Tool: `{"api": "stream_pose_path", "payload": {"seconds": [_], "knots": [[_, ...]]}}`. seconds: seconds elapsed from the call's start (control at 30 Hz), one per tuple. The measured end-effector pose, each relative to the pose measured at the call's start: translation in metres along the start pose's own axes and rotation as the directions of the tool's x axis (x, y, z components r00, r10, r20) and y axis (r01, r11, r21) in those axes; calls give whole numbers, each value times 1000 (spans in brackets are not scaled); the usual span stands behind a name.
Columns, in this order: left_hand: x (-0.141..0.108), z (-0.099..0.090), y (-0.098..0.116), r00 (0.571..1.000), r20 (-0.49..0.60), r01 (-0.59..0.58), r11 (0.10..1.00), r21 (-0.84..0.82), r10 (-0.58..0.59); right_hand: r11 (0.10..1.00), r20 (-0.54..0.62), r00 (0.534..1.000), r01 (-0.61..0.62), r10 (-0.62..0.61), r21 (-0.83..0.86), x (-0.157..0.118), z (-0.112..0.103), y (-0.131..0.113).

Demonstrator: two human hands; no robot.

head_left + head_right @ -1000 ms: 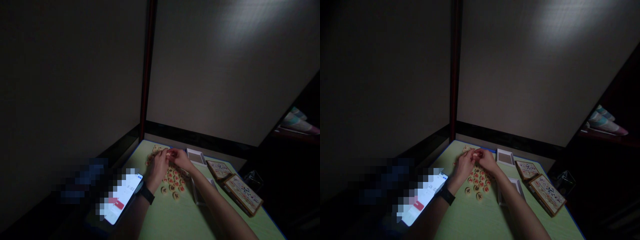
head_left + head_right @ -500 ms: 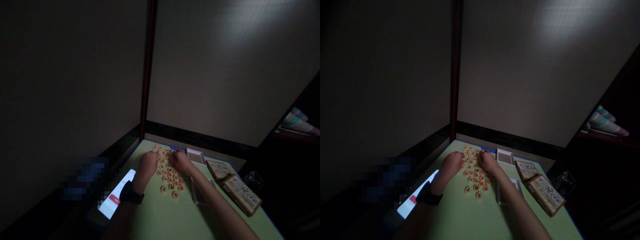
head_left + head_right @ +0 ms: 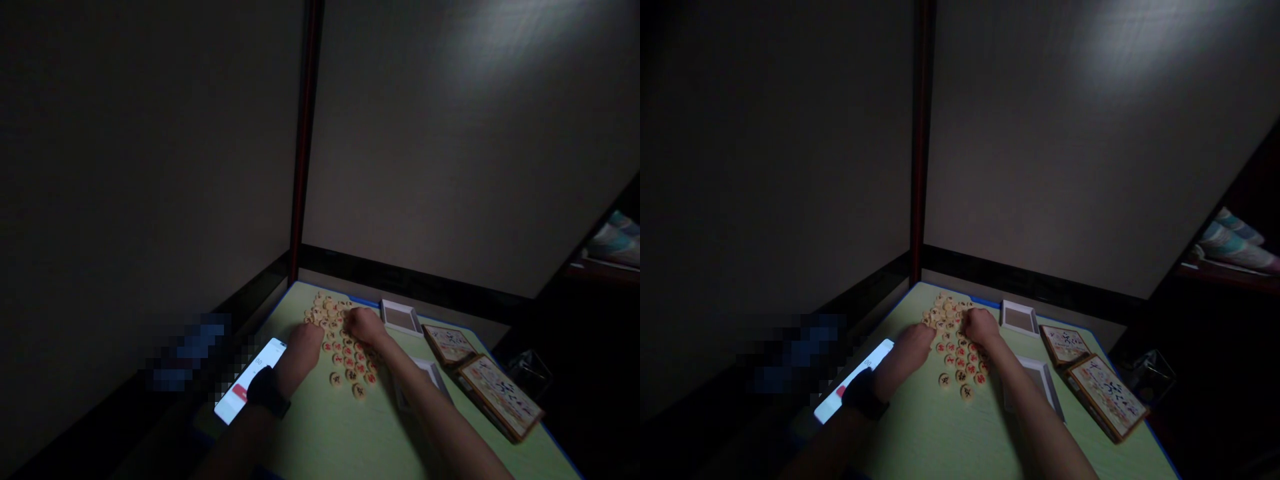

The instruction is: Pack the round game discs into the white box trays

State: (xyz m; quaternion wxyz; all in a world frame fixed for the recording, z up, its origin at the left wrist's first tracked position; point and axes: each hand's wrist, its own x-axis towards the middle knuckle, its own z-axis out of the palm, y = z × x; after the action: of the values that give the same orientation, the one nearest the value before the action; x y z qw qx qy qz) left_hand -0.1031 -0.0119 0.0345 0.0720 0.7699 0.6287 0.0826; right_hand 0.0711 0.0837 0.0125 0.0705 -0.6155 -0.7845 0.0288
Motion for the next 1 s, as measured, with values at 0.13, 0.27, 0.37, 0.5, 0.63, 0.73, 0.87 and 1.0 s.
{"api": "stream_pose_path", "payload": {"seconds": [0.13,0.27,0.37,0.5,0.63,0.73,0.87,1.0], "knots": [[-1,11,-3,998,-29,-49,999,-20,49,1000,-12,1000,10,-10,25,-1,1,-1],[-1,22,-11,989,-93,-115,992,-46,111,997,-40,998,42,-40,63,-6,-4,-1],[-1,26,-18,977,-118,-196,969,-153,179,993,-80,994,77,-69,94,-19,-14,-1],[-1,27,-22,961,-146,-267,918,-293,233,983,-139,983,134,-115,130,-55,-21,-1],[-3,29,-23,987,-60,-160,900,-405,148,931,-227,942,297,-249,211,-107,-6,1],[-5,32,-26,994,-17,-109,910,-399,112,901,-278,898,396,-340,177,-145,14,3],[-10,36,-27,996,-16,-90,936,-339,90,902,-226,886,428,-404,64,-172,31,0],[-14,40,-25,997,-15,-74,951,-300,73,929,-160,919,369,-359,33,-171,31,-8]]}}
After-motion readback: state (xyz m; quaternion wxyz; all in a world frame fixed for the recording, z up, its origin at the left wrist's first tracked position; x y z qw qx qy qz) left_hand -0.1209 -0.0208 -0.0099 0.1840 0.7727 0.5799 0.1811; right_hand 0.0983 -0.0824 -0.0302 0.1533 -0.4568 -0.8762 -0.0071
